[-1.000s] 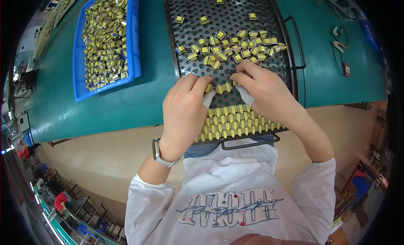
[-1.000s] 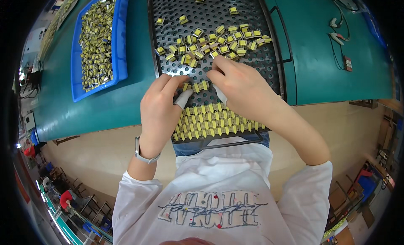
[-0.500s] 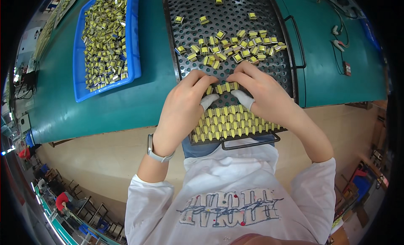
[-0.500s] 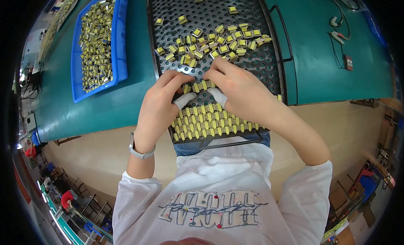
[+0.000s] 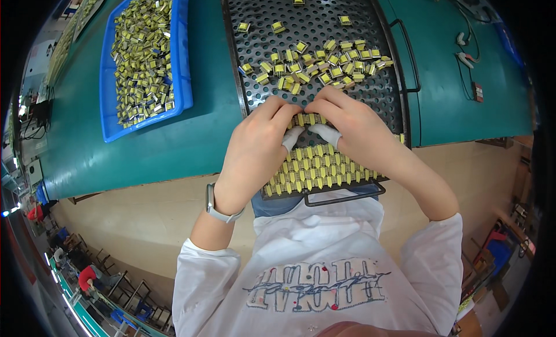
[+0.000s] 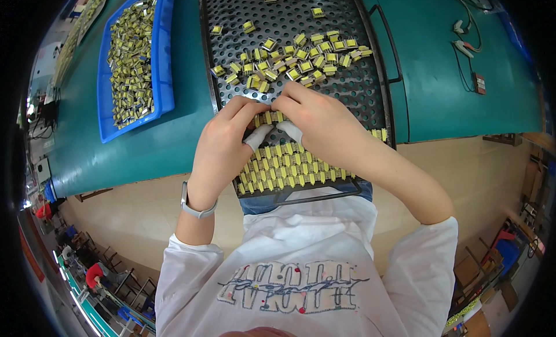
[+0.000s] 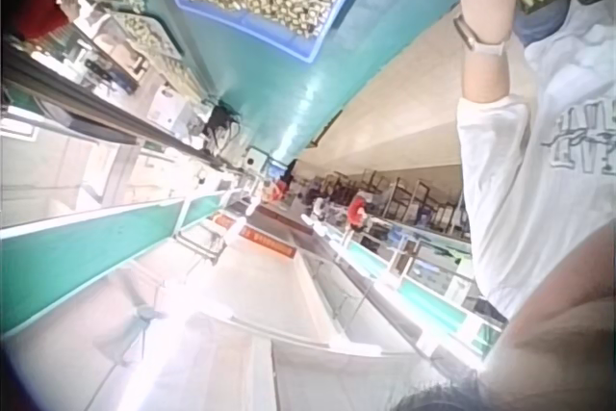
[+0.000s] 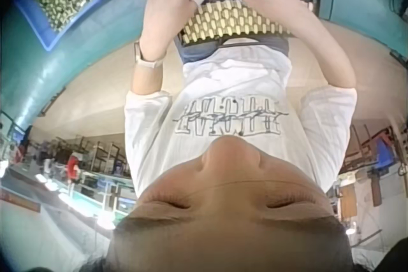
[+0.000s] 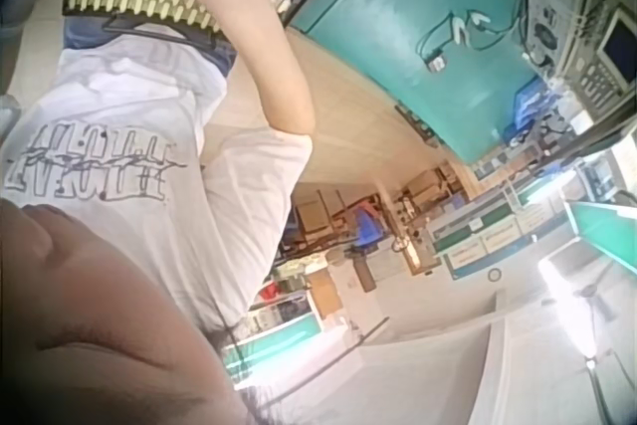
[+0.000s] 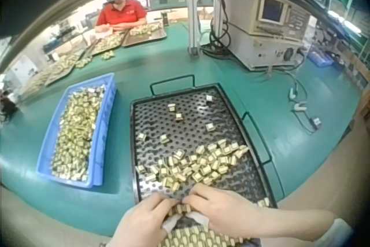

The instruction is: The person inserts small electronic components into slots in a perforated tray by hand. After taking off their finger cots, the person fits more components into the tray by hand.

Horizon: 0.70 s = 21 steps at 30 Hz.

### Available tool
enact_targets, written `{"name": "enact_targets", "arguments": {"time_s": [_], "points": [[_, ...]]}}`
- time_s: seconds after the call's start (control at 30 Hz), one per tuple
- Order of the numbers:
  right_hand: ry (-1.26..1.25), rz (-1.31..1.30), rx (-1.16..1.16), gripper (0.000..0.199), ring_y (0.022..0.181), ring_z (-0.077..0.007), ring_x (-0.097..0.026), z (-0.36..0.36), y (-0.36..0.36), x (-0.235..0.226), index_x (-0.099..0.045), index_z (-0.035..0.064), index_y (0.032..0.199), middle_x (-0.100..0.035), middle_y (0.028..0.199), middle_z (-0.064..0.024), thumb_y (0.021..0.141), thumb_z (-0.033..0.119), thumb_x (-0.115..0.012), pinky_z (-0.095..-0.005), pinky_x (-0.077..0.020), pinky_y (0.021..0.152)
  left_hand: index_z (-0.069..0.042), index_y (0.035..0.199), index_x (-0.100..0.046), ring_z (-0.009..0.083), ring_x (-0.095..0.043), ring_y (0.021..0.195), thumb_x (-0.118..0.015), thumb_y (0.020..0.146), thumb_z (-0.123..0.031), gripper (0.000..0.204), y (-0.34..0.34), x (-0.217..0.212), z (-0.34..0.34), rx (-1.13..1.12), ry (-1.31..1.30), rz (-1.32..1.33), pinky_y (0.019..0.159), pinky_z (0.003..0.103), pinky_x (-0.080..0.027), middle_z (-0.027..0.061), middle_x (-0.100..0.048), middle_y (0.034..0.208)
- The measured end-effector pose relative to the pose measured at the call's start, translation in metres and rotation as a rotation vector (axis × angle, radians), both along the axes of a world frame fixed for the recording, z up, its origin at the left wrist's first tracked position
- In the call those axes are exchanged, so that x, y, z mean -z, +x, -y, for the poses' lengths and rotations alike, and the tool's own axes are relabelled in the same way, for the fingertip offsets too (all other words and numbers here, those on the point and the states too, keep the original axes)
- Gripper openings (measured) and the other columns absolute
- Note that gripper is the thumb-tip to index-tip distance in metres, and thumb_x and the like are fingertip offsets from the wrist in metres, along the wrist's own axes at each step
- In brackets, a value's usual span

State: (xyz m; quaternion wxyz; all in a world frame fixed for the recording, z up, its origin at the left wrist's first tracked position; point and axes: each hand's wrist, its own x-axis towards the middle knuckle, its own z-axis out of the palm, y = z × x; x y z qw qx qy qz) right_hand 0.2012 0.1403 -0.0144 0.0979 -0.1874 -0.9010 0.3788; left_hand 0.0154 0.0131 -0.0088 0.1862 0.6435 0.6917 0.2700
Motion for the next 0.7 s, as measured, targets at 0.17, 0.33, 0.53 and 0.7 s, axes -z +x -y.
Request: {"name": "enact_targets", "arguments": {"time_s": [0.17, 0.33, 0.53, 0.7], "points": [[0.032, -0.024, 0.120, 0.036, 0.105, -0.0359, -0.068, 0.005, 0.003, -0.013, -0.068, 0.0018, 0.120, -0.064, 0.117, -0.0132, 0.086, -0.008, -0.070, -0.0430, -0.0570, 0.087, -0.005, 0.118, -0.073, 0.0309, -0.072, 0.088, -0.079, 0.088, -0.003, 0.031, 0.002, -0.013, 0.001, -0.058, -0.005, 0.031, 0.075, 0.040, -0.058, 0.0110, -0.069, 0.110], [0.028, 0.025, 0.131, 0.039, 0.107, -0.0369, -0.067, 0.004, 0.029, -0.032, -0.068, 0.0016, 0.117, -0.065, 0.116, -0.0148, 0.081, -0.013, -0.065, -0.0428, -0.0560, 0.090, -0.005, 0.120, -0.073, 0.0331, -0.071, 0.095, -0.076, 0.089, 0.000, 0.032, 0.005, -0.025, 0.015, 0.025, 0.035, 0.053, 0.082, 0.042, -0.059, 0.0115, -0.071, 0.114], [-0.037, 0.081, 0.026, 0.056, 0.112, -0.0376, -0.062, 0.017, 0.046, -0.030, -0.069, -0.0008, 0.116, -0.065, 0.117, -0.0145, 0.065, -0.021, -0.057, -0.0444, -0.0526, 0.095, -0.004, 0.122, -0.070, 0.0340, -0.068, 0.111, -0.070, 0.081, 0.009, 0.043, 0.027, -0.021, 0.020, 0.228, 0.006, 0.125, 0.092, 0.044, -0.058, 0.0117, -0.071, 0.124], [-0.086, 0.099, 0.010, 0.060, 0.115, -0.0383, -0.059, 0.023, 0.049, -0.025, -0.069, -0.0019, 0.117, -0.064, 0.118, -0.0146, 0.062, -0.021, -0.057, -0.0452, -0.0510, 0.098, -0.004, 0.122, -0.070, 0.0341, -0.067, 0.112, -0.068, 0.077, 0.012, 0.048, 0.038, -0.014, 0.024, 0.230, 0.015, 0.095, 0.095, 0.044, -0.057, 0.0123, -0.070, 0.126]]}}
